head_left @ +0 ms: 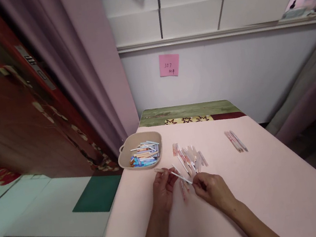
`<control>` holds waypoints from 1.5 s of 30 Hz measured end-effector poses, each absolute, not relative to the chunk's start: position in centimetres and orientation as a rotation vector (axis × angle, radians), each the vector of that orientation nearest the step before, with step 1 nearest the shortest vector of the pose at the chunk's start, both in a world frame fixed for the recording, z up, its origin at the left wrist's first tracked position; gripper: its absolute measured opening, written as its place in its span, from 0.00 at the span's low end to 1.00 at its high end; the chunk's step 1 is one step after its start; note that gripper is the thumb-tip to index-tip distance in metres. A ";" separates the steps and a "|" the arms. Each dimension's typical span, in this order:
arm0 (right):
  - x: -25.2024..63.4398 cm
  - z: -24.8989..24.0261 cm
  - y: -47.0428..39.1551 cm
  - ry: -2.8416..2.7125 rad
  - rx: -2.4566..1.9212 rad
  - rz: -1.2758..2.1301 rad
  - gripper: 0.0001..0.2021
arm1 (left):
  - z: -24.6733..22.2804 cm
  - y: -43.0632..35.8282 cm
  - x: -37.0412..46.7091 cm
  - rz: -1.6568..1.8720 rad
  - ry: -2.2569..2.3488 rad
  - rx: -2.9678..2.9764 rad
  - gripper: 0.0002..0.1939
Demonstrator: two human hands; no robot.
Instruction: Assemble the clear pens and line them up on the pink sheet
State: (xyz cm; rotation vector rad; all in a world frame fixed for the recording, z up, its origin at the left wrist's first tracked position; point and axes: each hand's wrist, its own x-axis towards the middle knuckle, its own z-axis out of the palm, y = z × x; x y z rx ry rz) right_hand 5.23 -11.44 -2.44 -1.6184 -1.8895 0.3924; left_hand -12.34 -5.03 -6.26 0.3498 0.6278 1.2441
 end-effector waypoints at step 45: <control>8.2 -4.9 -8.6 -1.456 -2.271 0.311 0.12 | -6.6 -4.5 -13.0 1.227 0.681 0.399 0.04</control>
